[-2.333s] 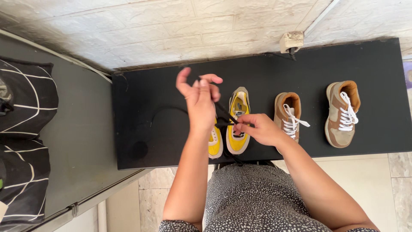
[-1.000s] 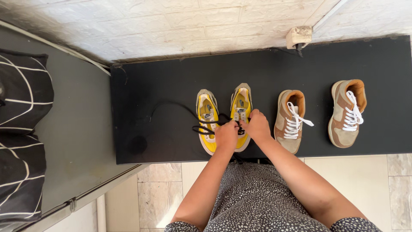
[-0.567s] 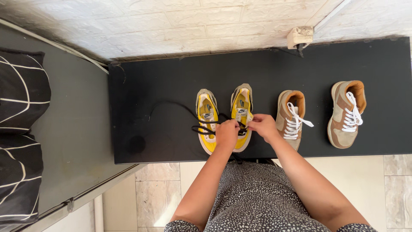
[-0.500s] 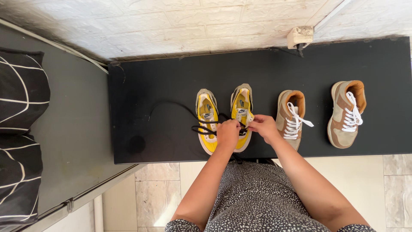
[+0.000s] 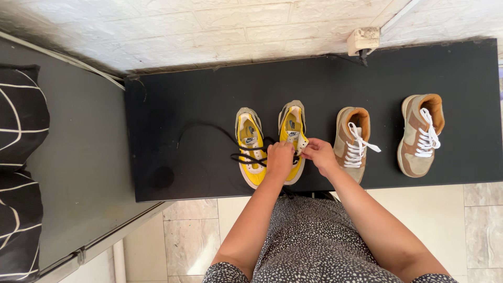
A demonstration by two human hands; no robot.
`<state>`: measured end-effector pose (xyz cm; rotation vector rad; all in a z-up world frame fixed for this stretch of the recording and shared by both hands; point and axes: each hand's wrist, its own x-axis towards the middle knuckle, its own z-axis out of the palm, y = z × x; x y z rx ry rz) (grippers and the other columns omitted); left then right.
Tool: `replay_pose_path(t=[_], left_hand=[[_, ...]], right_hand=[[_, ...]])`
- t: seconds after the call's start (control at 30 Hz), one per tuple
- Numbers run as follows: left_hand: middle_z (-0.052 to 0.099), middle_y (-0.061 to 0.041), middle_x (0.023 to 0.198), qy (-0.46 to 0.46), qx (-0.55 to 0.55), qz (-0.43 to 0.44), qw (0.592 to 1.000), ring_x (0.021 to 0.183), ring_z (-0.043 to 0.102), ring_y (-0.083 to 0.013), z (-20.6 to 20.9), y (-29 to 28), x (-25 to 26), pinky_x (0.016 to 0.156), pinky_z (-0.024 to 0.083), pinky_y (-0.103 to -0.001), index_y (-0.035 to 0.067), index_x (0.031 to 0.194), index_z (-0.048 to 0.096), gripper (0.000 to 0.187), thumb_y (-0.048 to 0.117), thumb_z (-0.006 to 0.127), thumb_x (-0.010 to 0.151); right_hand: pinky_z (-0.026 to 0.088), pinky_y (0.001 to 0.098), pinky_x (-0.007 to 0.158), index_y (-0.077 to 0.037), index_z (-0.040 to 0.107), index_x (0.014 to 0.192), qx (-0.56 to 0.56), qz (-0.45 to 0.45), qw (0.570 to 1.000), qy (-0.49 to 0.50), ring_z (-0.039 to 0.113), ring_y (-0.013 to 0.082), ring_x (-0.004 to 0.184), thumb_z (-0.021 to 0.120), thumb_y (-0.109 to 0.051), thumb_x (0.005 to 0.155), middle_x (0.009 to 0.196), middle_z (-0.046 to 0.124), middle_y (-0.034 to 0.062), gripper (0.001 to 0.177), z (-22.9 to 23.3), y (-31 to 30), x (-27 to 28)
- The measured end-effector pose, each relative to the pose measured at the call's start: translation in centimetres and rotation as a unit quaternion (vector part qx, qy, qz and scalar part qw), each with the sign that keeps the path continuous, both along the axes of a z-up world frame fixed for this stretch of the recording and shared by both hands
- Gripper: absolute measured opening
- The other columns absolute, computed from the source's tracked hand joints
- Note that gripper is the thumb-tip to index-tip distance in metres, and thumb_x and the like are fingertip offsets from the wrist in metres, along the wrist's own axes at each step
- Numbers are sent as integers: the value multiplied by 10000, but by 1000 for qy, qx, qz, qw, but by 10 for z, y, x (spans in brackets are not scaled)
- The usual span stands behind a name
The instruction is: The person removes white laces from a pair of beige sneakers and then threads black laces through the eyelets of a pair of yellow sneakers. The person ties the black laces on the yellow sneakers.
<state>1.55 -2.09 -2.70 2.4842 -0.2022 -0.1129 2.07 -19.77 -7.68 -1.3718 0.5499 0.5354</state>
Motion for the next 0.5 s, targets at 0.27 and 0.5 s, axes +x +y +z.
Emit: replay_pose_path(t=[0.27, 0.5], left_hand=[[703, -106, 886, 33, -25, -1, 999, 944, 656, -304, -5, -2, 2, 851, 453, -451, 80, 834, 707, 90, 89, 637, 890], [729, -134, 896, 95, -107, 66, 988, 901, 693, -342, -3, -6, 3, 822, 518, -458, 63, 854, 734, 57, 112, 704, 858]], right_hand=[[598, 290, 824, 42, 681, 1165, 0, 5, 1000, -18, 714, 150, 879, 682, -4, 909, 996, 739, 92, 260, 7, 1, -1], [580, 300, 839, 40, 679, 1187, -1, -4, 999, -52, 696, 149, 889, 715, -5, 896, 991, 731, 84, 296, 7, 3, -7]])
